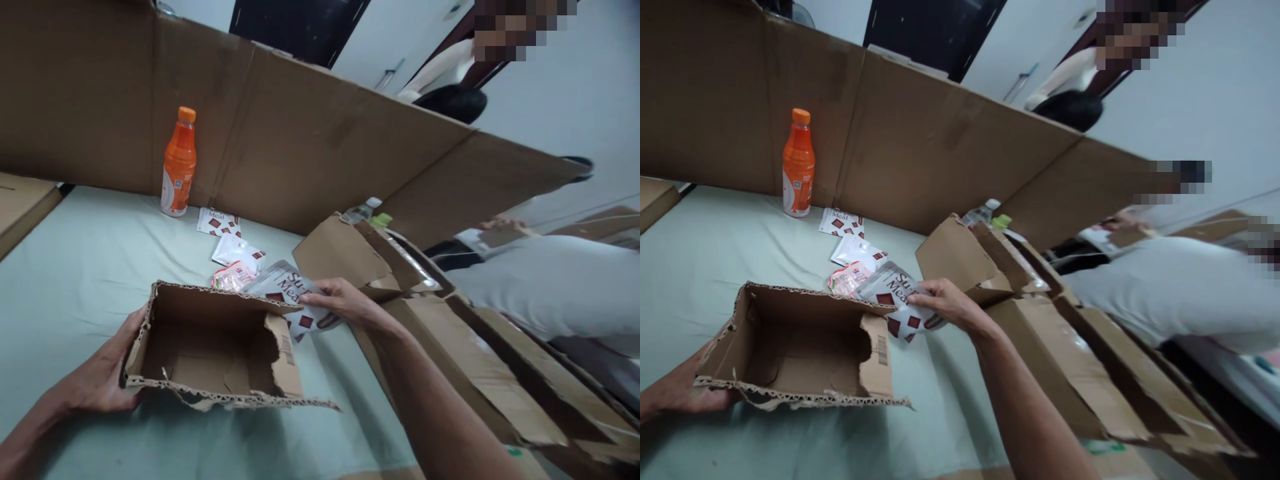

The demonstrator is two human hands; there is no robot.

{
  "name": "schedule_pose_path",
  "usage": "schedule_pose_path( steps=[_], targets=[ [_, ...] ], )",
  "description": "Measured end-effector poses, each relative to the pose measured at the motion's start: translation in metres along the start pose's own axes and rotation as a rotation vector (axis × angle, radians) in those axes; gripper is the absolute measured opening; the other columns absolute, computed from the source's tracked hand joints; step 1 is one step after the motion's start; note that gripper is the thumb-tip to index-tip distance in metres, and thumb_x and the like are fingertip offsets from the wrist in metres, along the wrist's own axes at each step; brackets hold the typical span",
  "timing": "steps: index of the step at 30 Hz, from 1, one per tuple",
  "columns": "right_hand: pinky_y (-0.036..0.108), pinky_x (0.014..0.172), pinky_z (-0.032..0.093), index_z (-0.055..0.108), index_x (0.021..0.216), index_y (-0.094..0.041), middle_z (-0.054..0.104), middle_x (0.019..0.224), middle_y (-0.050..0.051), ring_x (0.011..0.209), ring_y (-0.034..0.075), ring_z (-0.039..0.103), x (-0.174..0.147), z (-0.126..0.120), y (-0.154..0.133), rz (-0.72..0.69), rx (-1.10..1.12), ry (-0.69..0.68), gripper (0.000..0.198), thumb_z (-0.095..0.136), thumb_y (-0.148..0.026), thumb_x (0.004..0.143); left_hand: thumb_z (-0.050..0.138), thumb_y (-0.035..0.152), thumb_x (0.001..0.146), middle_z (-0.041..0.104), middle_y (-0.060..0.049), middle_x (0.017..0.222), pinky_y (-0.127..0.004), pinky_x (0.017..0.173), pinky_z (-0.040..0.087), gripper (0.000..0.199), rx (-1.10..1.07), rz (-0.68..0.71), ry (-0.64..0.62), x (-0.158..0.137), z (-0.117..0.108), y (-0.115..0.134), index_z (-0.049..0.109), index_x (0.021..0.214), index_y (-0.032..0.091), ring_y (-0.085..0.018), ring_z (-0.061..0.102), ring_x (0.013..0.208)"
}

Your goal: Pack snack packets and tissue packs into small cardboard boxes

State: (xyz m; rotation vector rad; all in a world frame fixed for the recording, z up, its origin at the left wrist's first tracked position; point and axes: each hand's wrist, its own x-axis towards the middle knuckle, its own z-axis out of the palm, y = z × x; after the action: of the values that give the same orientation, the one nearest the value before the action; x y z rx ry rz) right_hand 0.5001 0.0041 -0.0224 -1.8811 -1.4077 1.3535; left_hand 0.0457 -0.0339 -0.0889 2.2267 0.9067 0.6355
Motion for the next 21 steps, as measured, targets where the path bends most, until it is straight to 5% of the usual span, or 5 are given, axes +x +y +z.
schedule_pose_path(
  steps=[5,9,15,18,21],
  targets=[
    [0.029,0.044,0.05,0.07,0.067,-0.017,0.066,0.056,0.001,0.047,0.017,0.06,0.008,0.011,-0.003,-0.105,0.182,0.229,0.049,0.092,-0.056,0.046,0.059,0.035,0.081,0.048,-0.017,0.153,-0.05,0.11,0.053,0.1,-0.073,0.008,0.064,0.0,0.001,0.001,0.009,0.166,0.021,-0.042,0.048,0.141],
    [0.029,0.045,0.051,0.07,0.067,-0.018,0.066,0.055,-0.001,0.047,0.016,0.059,0.004,0.017,0.001,-0.148,0.23,0.327,0.047,0.092,-0.055,0.047,0.067,0.033,0.076,0.044,-0.018,0.157,-0.056,0.113,0.049,0.107,-0.116,0.009,0.051,-0.004,0.006,-0.014,0.009,0.166,0.025,-0.043,0.05,0.139],
    [0.038,0.07,0.062,0.075,0.075,-0.023,0.077,0.078,0.002,0.07,0.021,0.071,-0.048,0.02,-0.025,-0.631,0.401,0.773,0.035,0.09,-0.05,0.06,0.072,0.034,0.077,0.032,-0.021,0.164,-0.06,0.12,0.039,0.111,-0.143,-0.013,0.023,-0.006,0.009,-0.025,0.006,0.166,0.023,-0.046,0.043,0.145],
    [0.043,0.088,0.061,0.076,0.08,-0.027,0.078,0.085,0.003,0.087,0.024,0.074,-0.076,0.033,-0.045,-0.825,0.422,0.769,0.027,0.087,-0.05,0.07,0.072,0.035,0.077,0.031,-0.021,0.165,-0.059,0.122,0.036,0.113,-0.105,-0.01,0.027,-0.005,0.008,-0.025,0.005,0.167,0.021,-0.047,0.042,0.145],
    [0.043,0.079,0.062,0.077,0.08,-0.026,0.078,0.082,0.005,0.08,0.026,0.073,-0.092,0.051,-0.058,-0.776,0.321,0.606,0.03,0.084,-0.054,0.072,0.068,0.032,0.079,0.033,-0.018,0.165,-0.057,0.124,0.034,0.11,-0.059,-0.014,0.028,-0.005,0.005,-0.023,0.002,0.167,0.02,-0.047,0.04,0.146]
  ],
)
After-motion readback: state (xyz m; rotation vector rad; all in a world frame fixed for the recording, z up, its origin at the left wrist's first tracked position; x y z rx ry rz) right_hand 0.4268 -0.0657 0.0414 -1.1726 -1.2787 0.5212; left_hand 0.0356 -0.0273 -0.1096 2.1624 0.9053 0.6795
